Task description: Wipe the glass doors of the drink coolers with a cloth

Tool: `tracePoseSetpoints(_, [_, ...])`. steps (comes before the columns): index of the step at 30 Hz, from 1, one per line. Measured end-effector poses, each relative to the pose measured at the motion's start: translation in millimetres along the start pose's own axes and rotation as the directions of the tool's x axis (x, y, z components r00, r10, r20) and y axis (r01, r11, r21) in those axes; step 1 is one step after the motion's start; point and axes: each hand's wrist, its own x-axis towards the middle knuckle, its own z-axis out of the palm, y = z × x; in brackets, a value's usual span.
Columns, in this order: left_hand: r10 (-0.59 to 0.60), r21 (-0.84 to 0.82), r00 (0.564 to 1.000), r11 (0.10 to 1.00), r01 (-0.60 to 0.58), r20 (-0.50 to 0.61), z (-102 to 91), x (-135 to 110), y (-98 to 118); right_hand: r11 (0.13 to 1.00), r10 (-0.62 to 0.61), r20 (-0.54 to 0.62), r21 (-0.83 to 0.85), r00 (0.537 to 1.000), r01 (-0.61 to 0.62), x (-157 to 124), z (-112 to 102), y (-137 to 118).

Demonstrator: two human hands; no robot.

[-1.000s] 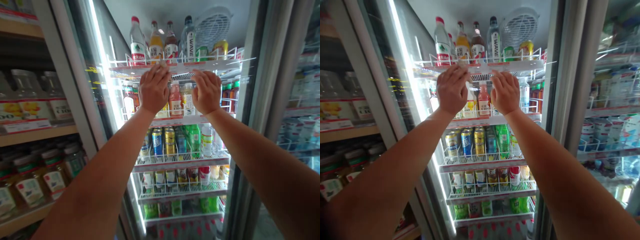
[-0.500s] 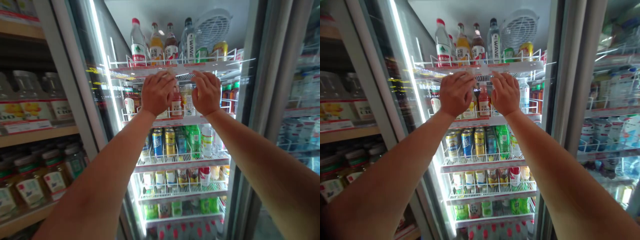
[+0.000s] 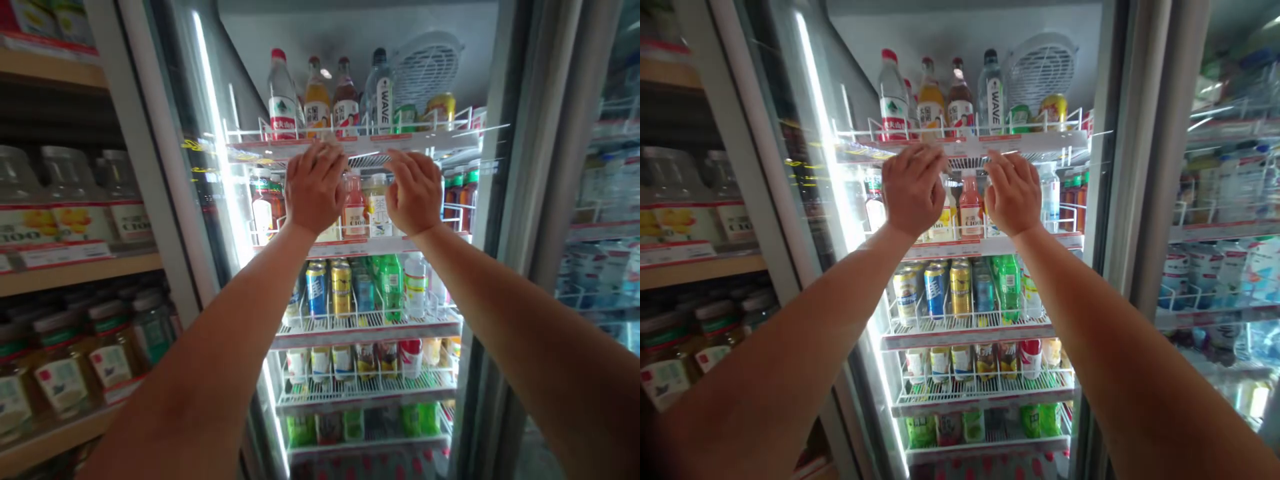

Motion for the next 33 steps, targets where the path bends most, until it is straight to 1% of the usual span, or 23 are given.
tracePoseSetpoints(2, [0.100, -0.010, 0.990, 0.995, -0.100, 0.094, -0.2, -0.2, 0.4, 1.000, 0.001, 0.005, 0.001, 1.000, -0.001, 0.0, 0.7, 0.6])
tracePoseSetpoints(3, [0.114, -0.002, 0.988, 0.993, -0.114, 0.104, -0.5, -0.2, 0.8, 1.000, 0.002, 0.008, 0.002, 1.000, -0.002, 0.1, 0.6, 0.7])
tracePoseSetpoints(4, [0.093, 0.018, 0.992, 0.995, -0.095, 0.083, -0.8, 0.0, 1.1, 1.000, 0.002, 0.012, 0.002, 1.000, -0.002, 0.3, 0.3, 0.8])
tracePoseSetpoints(7, [-0.056, 0.092, 0.998, 0.994, 0.058, -0.027, -2.4, 1.1, 2.2, 1.000, 0.006, 0.038, -0.005, 0.999, -0.006, 1.7, -2.0, -0.3])
tracePoseSetpoints(8, [-0.080, 0.099, 0.997, 0.992, 0.082, -0.023, -3.0, 1.6, 2.7, 1.000, 0.011, 0.047, -0.012, 0.999, -0.010, 2.7, -2.7, -1.2])
tracePoseSetpoints(9, [-0.076, 0.090, 0.997, 0.993, 0.074, 0.013, -3.6, 2.2, 3.3, 1.000, 0.018, 0.056, -0.021, 0.998, -0.017, 3.9, -3.3, -2.3])
tracePoseSetpoints(11, [0.005, 0.037, 0.991, 0.999, -0.010, 0.131, -4.4, 3.0, 4.4, 0.999, 0.028, 0.078, -0.044, 0.997, -0.025, 6.8, -3.4, -4.8])
tracePoseSetpoints(12, [0.043, 0.010, 0.984, 0.999, -0.045, 0.173, -4.3, 3.2, 4.6, 0.998, 0.031, 0.092, -0.056, 0.995, -0.026, 8.2, -3.0, -5.8])
tracePoseSetpoints(13, [0.053, -0.002, 0.980, 0.999, -0.053, 0.189, -4.0, 3.4, 4.5, 0.997, 0.033, 0.109, -0.067, 0.994, -0.026, 9.4, -2.5, -6.5])
tracePoseSetpoints(14, [0.025, 0.008, 0.984, 1.000, -0.027, 0.177, -3.3, 3.5, 4.2, 0.997, 0.034, 0.130, -0.074, 0.991, -0.024, 10.3, -2.2, -6.6])
tracePoseSetpoints(16, [-0.099, 0.066, 0.991, 0.993, 0.093, 0.085, -1.5, 3.7, 3.1, 0.997, 0.027, 0.179, -0.078, 0.983, -0.013, 10.6, -2.9, -4.5])
tracePoseSetpoints(17, [-0.153, 0.086, 0.987, 0.985, 0.149, 0.039, -0.7, 3.9, 2.6, 0.997, 0.017, 0.201, -0.074, 0.979, -0.002, 10.0, -4.3, -2.2])
tracePoseSetpoints(18, [-0.176, 0.090, 0.984, 0.981, 0.174, 0.013, -0.2, 4.1, 2.2, 0.998, -0.003, 0.224, -0.066, 0.975, 0.019, 9.0, -6.5, 1.0])
tracePoseSetpoints(19, [-0.164, 0.079, 0.986, 0.983, 0.163, 0.008, -0.1, 4.3, 2.0, 0.997, -0.034, 0.246, -0.053, 0.969, 0.048, 7.6, -9.3, 4.8])
tracePoseSetpoints(20, [-0.123, 0.060, 0.992, 0.991, 0.122, 0.021, -0.3, 4.4, 2.0, 0.996, -0.069, 0.270, -0.040, 0.960, 0.083, 6.1, -12.6, 9.0])
tracePoseSetpoints(23, [0.050, 0.004, 0.995, 0.999, -0.050, 0.083, -2.7, 4.1, 2.5, 0.985, -0.152, 0.325, -0.025, 0.933, 0.169, 0.7, -21.4, 20.2])
tracePoseSetpoints(25, [0.126, -0.011, 0.986, 0.992, -0.125, 0.110, -4.2, 3.7, 3.1, 0.982, -0.161, 0.327, -0.044, 0.931, 0.185, -3.2, -24.0, 23.9])
tracePoseSetpoints(27, [0.138, -0.022, 0.982, 0.990, -0.136, 0.130, -5.1, 3.3, 4.4, 0.982, -0.148, 0.293, -0.067, 0.945, 0.175, -7.2, -23.6, 24.6])
tracePoseSetpoints(28, [0.112, -0.015, 0.986, 0.994, -0.111, 0.125, -5.4, 3.3, 5.3, 0.984, -0.133, 0.265, -0.078, 0.955, 0.158, -9.1, -22.6, 24.4])
tracePoseSetpoints(30, [0.004, 0.034, 0.998, 0.999, -0.006, 0.069, -5.6, 3.3, 7.5, 0.990, -0.077, 0.195, -0.097, 0.978, 0.098, -12.4, -20.4, 23.8])
tracePoseSetpoints(32, [-0.109, 0.082, 0.994, 0.991, 0.109, -0.003, -5.6, 3.2, 9.1, 0.993, -0.021, 0.144, -0.110, 0.989, 0.037, -14.4, -18.9, 23.7])
tracePoseSetpoints(33, [-0.144, 0.092, 0.989, 0.985, 0.145, -0.019, -5.5, 3.1, 9.4, 0.994, -0.005, 0.135, -0.110, 0.991, 0.020, -14.9, -18.6, 23.7])
